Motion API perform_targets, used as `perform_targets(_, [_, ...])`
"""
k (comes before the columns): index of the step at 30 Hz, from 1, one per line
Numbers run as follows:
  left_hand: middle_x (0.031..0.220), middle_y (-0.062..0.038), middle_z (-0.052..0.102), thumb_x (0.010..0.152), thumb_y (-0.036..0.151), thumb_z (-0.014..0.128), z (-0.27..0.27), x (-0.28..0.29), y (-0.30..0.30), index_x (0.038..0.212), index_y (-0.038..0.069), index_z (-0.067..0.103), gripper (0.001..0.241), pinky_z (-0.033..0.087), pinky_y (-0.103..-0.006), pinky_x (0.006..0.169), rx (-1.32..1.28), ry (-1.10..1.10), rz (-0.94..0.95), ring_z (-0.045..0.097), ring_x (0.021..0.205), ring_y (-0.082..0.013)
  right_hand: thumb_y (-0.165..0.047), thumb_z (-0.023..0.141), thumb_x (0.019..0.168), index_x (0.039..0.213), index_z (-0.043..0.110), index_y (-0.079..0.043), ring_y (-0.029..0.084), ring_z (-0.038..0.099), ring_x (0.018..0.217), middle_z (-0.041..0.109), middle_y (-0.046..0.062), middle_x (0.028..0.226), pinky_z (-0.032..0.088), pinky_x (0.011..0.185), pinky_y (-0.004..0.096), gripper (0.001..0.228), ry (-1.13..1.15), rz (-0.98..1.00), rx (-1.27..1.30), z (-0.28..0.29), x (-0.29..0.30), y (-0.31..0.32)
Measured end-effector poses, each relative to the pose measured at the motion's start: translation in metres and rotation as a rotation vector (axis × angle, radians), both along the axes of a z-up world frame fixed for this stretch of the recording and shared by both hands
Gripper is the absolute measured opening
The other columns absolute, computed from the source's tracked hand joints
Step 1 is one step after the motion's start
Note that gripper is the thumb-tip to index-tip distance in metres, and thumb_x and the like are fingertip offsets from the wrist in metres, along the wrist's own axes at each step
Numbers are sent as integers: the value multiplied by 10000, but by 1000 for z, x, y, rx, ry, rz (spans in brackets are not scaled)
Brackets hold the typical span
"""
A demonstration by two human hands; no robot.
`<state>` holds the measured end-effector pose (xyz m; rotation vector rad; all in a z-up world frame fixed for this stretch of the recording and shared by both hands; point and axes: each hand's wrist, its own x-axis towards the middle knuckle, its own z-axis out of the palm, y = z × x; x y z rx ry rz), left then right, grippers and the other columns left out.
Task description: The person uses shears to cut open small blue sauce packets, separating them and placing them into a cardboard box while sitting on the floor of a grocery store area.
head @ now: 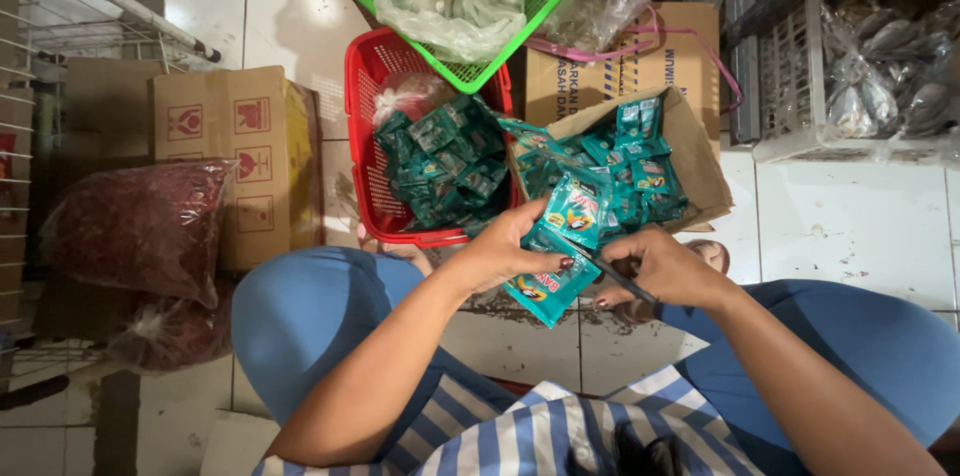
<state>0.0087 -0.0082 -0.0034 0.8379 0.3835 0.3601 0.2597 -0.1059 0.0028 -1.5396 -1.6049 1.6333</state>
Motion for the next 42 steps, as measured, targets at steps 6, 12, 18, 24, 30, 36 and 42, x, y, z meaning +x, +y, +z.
perform_targets(6, [1421, -70, 577, 844, -55, 780, -16, 6, -7, 1541, -32, 439, 777, 458, -316, 1094, 69, 50, -15, 546, 1255, -132, -257, 961, 613, 788, 738, -51, 41, 488, 507, 608, -43, 534, 409, 466, 282, 350, -92, -12, 39, 21, -7, 1])
perform_targets(12, [1433, -70, 560, 784, -33, 822, -18, 14, -5, 1579, 17, 341, 931, 436, -322, 1125, 298, 117, 165, 529, 1317, -138, -235, 966, 640, 738, 693, -18, 40, 434, 551, 546, -33, 549, 362, 474, 288, 362, -17, -52, -10, 11, -3, 1])
perform_targets(18, [1503, -77, 462, 743, 0, 851, 16, 8, -6, 1557, 49, 253, 1010, 400, -336, 1107, 718, 256, 258, 495, 1343, -166, -247, 966, 639, 726, 675, -24, 37, 436, 574, 531, -52, 570, 361, 491, 275, 377, 65, -28, 7, -1, 2, 1])
perform_targets(24, [1353, -42, 630, 789, -26, 819, 14, 9, -5, 1344, 63, 561, 619, 555, -302, 932, 413, 249, 89, 618, 1131, -124, -286, 973, 625, 733, 664, -29, 53, 432, 563, 515, -25, 550, 370, 483, 298, 416, -13, 12, 92, 2, -2, 3])
perform_targets(30, [1237, -56, 655, 765, -42, 787, 14, 1, -2, 1358, 91, 536, 657, 604, -303, 826, 306, 331, 15, 644, 1070, -119, -359, 952, 629, 771, 703, -50, 105, 428, 520, 507, 31, 533, 369, 480, 334, 421, -82, 71, 86, 16, -3, 10])
perform_targets(36, [1306, -58, 606, 742, -81, 788, 16, 0, -5, 1360, 94, 513, 699, 617, -317, 765, 338, 331, -30, 645, 1046, -146, -390, 953, 678, 784, 643, -34, 222, 481, 537, 545, 94, 596, 419, 533, 368, 484, -70, 104, 327, 14, -17, 7])
perform_targets(42, [1377, -82, 557, 766, -125, 738, -6, 3, -1, 1328, 40, 465, 646, 549, -320, 966, 309, 117, 203, 586, 1193, -135, -328, 923, 764, 918, 673, -71, 168, 610, 657, 652, 85, 732, 471, 613, 348, 390, 2, -150, 371, -7, -34, -2])
